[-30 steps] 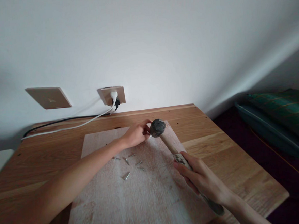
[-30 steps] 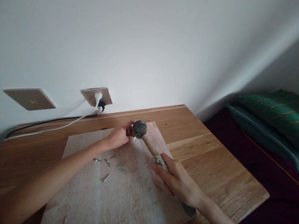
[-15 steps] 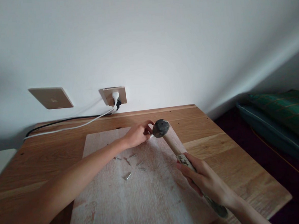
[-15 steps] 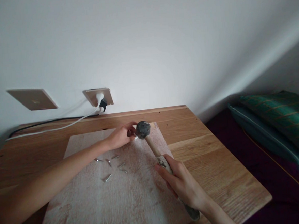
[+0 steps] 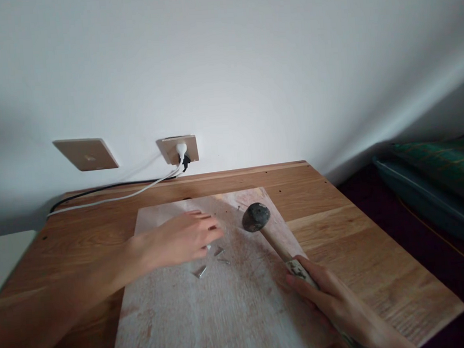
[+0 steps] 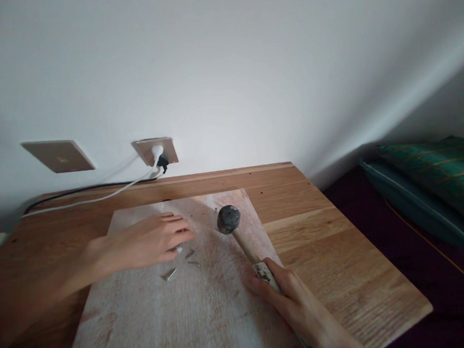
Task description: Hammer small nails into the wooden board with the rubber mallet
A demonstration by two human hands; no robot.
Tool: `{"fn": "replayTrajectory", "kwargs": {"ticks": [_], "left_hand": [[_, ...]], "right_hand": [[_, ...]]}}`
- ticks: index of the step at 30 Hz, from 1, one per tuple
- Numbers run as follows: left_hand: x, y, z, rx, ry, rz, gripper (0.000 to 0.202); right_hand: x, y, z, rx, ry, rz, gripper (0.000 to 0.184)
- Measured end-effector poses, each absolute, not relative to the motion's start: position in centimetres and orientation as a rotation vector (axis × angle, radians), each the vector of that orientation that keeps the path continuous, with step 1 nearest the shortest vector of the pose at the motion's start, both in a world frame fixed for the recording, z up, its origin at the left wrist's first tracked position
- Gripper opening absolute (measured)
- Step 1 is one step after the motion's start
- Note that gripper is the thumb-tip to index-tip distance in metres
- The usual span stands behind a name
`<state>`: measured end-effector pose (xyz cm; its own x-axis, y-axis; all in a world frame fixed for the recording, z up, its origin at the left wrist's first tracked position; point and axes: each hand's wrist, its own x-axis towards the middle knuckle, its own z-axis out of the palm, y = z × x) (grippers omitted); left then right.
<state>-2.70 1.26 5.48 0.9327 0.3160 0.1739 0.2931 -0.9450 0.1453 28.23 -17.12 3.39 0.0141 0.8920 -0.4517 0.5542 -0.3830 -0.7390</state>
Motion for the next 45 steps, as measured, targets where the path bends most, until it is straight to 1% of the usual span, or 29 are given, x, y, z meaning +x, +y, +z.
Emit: {"fn": "replayTrajectory", "kwargs": {"ticks": [2,6,9,15,20,24,30,34,39,45], "left_hand": [[-2.5,0.3,5.3,3.037,0.404,0.272,0.018],[-1.9,0.2,5.1,3.034,0.379,0.275,0.023],[-1.5,1.7,4.9,2.917,0.435,0.293,0.019],[-0.4,5.7,4.1,2.462,0.579,0.598,0.019],[0.9,7.0,2.4,2.245,0.723,0.698,0.022],[1.5,6.5,1.3,2.277,0.725,0.692,0.021],[1.6,6.1,0.9,2.360,0.731,0.803,0.020],[1.6,6.3,0.7,2.396,0.729,0.765,0.022],[1.6,6.4,0.7,2.477,0.683,0.746,0.025],[1.7,5.9,0.6,2.577,0.630,0.727,0.019]], "right_hand": [[28.3,-17.1,3.3,-1.942,-1.463,1.305,0.055],[28.3,-17.1,3.3,-1.926,-1.438,1.310,0.054],[28.2,-17.1,3.3,-1.888,-1.450,1.359,0.056],[28.2,-17.1,3.0,-1.867,-1.422,1.365,0.057],[28.5,-17.1,2.8,-1.866,-1.440,1.364,0.055],[28.5,-17.1,2.8,-1.853,-1.436,1.369,0.053],[28.5,-17.1,2.6,-1.848,-1.402,1.366,0.055],[28.4,-17.1,2.7,-1.839,-1.376,1.423,0.055],[28.4,-17.1,2.7,-1.845,-1.369,1.410,0.056],[28.4,-17.3,2.6,-1.852,-1.361,1.416,0.055]]}}
